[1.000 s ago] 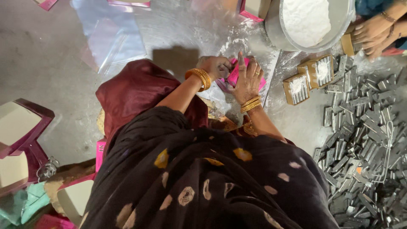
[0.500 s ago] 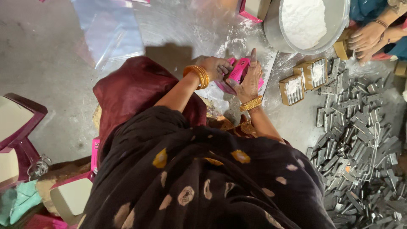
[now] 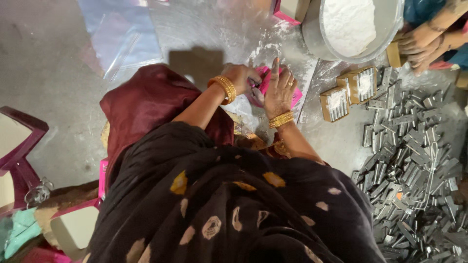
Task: The person sits on the floor and repeatedly places metal hinges into small pink boxes, then wraps each box in a clear plastic bag. The person handles the hinges and boxes by hand, arranging the finished packages nearby.
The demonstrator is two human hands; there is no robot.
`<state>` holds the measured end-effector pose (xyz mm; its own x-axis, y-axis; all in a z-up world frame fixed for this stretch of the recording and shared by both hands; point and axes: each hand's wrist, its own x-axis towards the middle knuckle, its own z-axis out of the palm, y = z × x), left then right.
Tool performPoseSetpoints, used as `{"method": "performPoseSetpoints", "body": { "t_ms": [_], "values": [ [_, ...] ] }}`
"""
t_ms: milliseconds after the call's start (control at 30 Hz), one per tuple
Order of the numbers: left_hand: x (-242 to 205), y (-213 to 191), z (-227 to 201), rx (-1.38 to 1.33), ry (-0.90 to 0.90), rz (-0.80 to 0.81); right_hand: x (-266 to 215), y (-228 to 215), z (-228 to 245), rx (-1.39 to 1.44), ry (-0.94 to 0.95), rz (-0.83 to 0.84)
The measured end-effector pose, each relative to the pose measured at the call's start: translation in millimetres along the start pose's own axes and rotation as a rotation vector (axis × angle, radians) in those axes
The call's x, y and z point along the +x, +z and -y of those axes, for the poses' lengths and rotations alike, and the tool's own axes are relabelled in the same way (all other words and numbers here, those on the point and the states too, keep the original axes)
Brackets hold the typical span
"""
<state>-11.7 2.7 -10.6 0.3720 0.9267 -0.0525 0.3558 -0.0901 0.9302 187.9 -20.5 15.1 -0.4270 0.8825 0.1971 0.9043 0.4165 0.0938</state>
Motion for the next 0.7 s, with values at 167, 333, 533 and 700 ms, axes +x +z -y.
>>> {"method": "performPoseSetpoints", "body": {
  "t_ms": [167, 333, 533, 700],
  "values": [
    [12.1, -1.7, 8.1, -0.233, -0.182, -0.182, 10.8, 6.2, 13.9, -0.251, -0.014, 0.086],
    [5.8, -17.6, -4.5, -0.139, -0.254, -0.293, 21.9, -25.2, 20.2, -0.032, -0.019, 0.174],
    [-6.4, -22.5, -9.1, -0.106, -0.314, -0.392, 24.2, -51.4, 24.1, -0.184, 0.076, 0.310],
    [31.0, -19.1, 30.3, 0.316, -0.354, -0.328, 28.2, -64.5, 11.4, 0.106, 0.166, 0.608]
  ]
}}
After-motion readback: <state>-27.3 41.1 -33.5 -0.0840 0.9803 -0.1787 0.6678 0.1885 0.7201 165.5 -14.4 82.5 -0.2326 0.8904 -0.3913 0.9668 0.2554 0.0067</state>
